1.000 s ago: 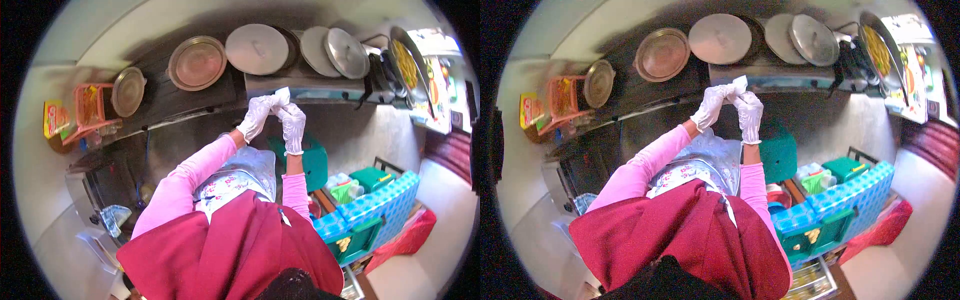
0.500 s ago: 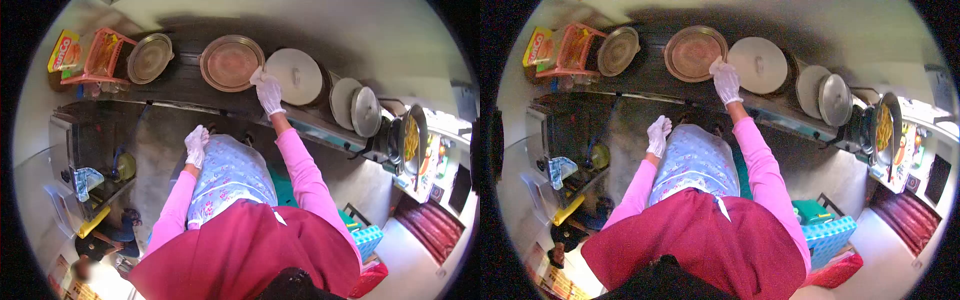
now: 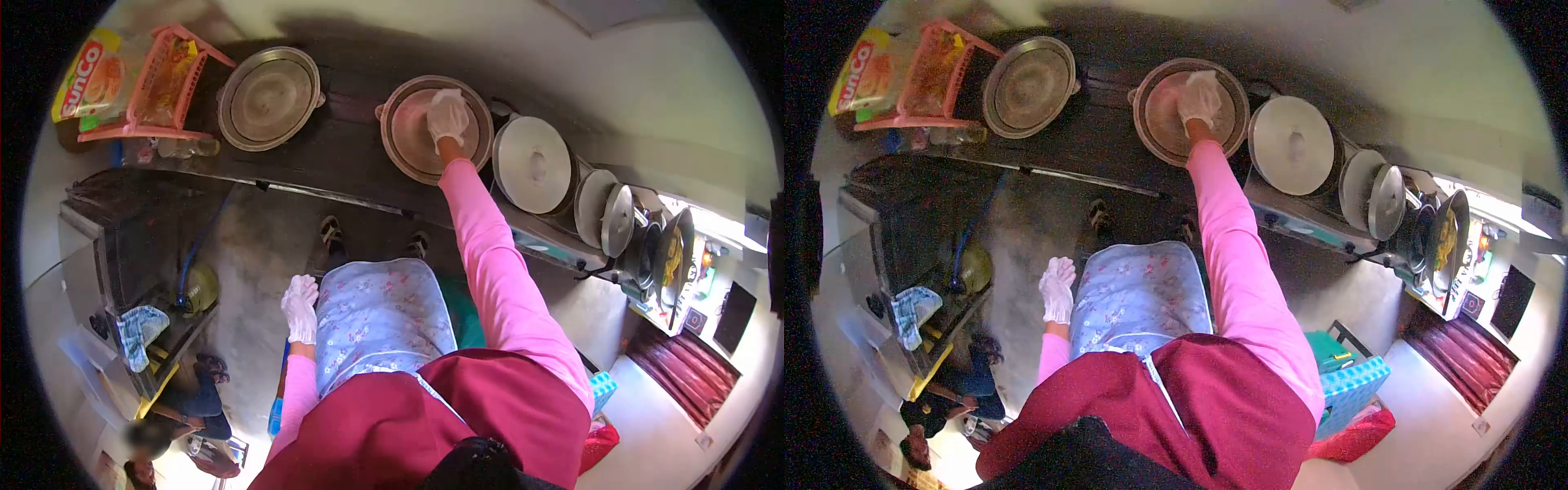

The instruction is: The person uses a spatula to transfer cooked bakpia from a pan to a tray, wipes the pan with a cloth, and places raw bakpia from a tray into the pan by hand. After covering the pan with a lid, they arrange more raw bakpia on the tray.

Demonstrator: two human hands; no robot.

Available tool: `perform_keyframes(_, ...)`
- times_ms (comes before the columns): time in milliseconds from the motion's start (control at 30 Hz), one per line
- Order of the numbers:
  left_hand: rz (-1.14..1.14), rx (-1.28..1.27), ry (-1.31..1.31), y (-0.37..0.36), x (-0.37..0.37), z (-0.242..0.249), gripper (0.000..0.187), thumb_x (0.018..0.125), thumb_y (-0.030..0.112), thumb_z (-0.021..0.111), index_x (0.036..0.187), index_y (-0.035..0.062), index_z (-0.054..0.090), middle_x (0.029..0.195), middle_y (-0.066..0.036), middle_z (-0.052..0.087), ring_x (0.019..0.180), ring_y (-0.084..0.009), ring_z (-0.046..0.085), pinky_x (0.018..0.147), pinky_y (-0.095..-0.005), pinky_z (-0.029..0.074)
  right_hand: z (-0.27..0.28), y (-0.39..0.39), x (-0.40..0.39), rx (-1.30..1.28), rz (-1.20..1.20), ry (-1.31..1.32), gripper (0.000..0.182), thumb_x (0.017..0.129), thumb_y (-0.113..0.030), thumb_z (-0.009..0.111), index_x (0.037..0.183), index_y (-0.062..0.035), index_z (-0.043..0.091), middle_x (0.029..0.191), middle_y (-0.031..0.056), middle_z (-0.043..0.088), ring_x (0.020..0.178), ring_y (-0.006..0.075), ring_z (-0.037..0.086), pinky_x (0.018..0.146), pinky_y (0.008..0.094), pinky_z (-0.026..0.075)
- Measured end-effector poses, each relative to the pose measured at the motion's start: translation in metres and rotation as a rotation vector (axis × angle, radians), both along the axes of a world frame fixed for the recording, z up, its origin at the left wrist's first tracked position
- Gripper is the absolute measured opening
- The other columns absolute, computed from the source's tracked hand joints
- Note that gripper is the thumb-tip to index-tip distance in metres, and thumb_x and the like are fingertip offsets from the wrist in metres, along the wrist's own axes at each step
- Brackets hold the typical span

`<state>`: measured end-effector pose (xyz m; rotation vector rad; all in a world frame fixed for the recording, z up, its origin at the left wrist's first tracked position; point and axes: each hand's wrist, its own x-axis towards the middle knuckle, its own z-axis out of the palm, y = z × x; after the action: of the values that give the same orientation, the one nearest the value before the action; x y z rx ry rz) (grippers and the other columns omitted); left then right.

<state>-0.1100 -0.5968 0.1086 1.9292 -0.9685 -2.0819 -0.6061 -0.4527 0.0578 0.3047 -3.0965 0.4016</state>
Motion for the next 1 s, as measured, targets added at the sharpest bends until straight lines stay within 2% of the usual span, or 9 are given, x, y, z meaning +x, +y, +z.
perform_keyframes(100,-0.015,0.010,-0.004,-0.032,0.017,-0.008,0.041,0.098,0.037,0.060,0.115,0.0001,0.062,0.108,-0.013,0.068,0.095,-0.0233,0.065,0.088,-0.0379,0.049,-0.011,-0.031,0.002,-0.065,0.172,0.334,0.020,0.089,-0.019,0.055,0.089,-0.0065,0.071,0.085,0.0138,0.071,0.086,0.0344,0.069,0.074,0.0484,0.054)
perform_keyframes(200,-0.018,0.046,-0.003,-0.056,0.024,-0.007,0.040,0.099,0.036,0.060,0.116,0.0005,0.062,0.106,-0.013,0.069,0.093,-0.0226,0.065,0.087,-0.0381,0.049,-0.003,-0.028,0.018,0.187,0.531,0.146,0.020,0.089,-0.019,0.056,0.084,-0.0051,0.071,0.083,0.0137,0.070,0.083,0.0344,0.069,0.074,0.0467,0.054)
perform_keyframes(400,-0.056,0.111,0.031,-0.090,0.024,-0.019,0.037,0.099,0.034,0.060,0.115,0.0003,0.062,0.104,-0.013,0.070,0.092,-0.0222,0.065,0.085,-0.0368,0.049,0.124,0.028,0.033,0.341,0.870,-0.852,0.016,0.087,-0.015,0.057,0.088,-0.0063,0.071,0.080,0.0143,0.068,0.072,0.0332,0.067,0.069,0.0407,0.054)
perform_keyframes(500,-0.061,0.103,0.012,-0.101,0.014,-0.020,0.038,0.099,0.033,0.060,0.117,-0.0009,0.062,0.105,-0.014,0.070,0.091,-0.0223,0.065,0.086,-0.0370,0.049,0.049,0.086,0.017,0.036,0.461,0.060,0.017,0.086,-0.021,0.061,0.087,-0.0079,0.071,0.079,0.0143,0.068,0.073,0.0340,0.067,0.069,0.0414,0.053)
perform_keyframes(633,-0.066,0.103,0.042,-0.112,0.001,-0.020,0.039,0.099,0.032,0.060,0.119,-0.0017,0.061,0.105,-0.015,0.069,0.091,-0.0225,0.066,0.084,-0.0358,0.050,0.021,0.085,0.049,0.338,0.140,-0.011,0.020,0.090,-0.024,0.057,0.081,-0.0122,0.070,0.086,0.0117,0.071,0.085,0.0315,0.070,0.073,0.0434,0.056)
perform_keyframes(767,-0.057,0.126,0.087,-0.113,0.003,-0.027,0.039,0.099,0.031,0.060,0.118,-0.0020,0.061,0.104,-0.015,0.069,0.089,-0.0219,0.066,0.079,-0.0334,0.051,0.013,0.050,0.088,-0.205,0.123,-0.359,0.023,0.084,-0.033,0.065,0.082,-0.0118,0.074,0.088,0.0147,0.072,0.086,0.0338,0.069,0.077,0.0438,0.052)
perform_keyframes(867,-0.054,0.137,0.115,-0.114,0.001,-0.030,0.037,0.099,0.031,0.060,0.116,-0.0018,0.063,0.101,-0.013,0.069,0.084,-0.0197,0.065,0.076,-0.0315,0.051,0.069,-0.027,0.080,-0.258,-0.028,-0.255,0.022,0.082,-0.032,0.068,0.082,-0.0110,0.074,0.090,0.0154,0.072,0.086,0.0346,0.068,0.077,0.0451,0.050)
perform_keyframes(933,-0.073,0.110,0.089,-0.116,-0.004,-0.023,0.036,0.099,0.031,0.060,0.115,-0.0016,0.063,0.100,-0.012,0.069,0.083,-0.0191,0.065,0.076,-0.0310,0.051,0.073,-0.074,0.068,-0.631,0.375,-0.041,0.017,0.084,-0.024,0.064,0.080,-0.0099,0.072,0.087,0.0153,0.072,0.088,0.0341,0.068,0.076,0.0446,0.051)
perform_keyframes(1000,-0.050,0.101,0.089,-0.118,-0.005,-0.020,0.036,0.099,0.031,0.060,0.115,-0.0015,0.063,0.100,-0.012,0.069,0.083,-0.0192,0.065,0.076,-0.0310,0.051,0.056,-0.120,0.053,0.027,0.472,0.109,0.014,0.084,-0.018,0.061,0.078,-0.0087,0.070,0.085,0.0150,0.071,0.091,0.0330,0.069,0.075,0.0429,0.053)
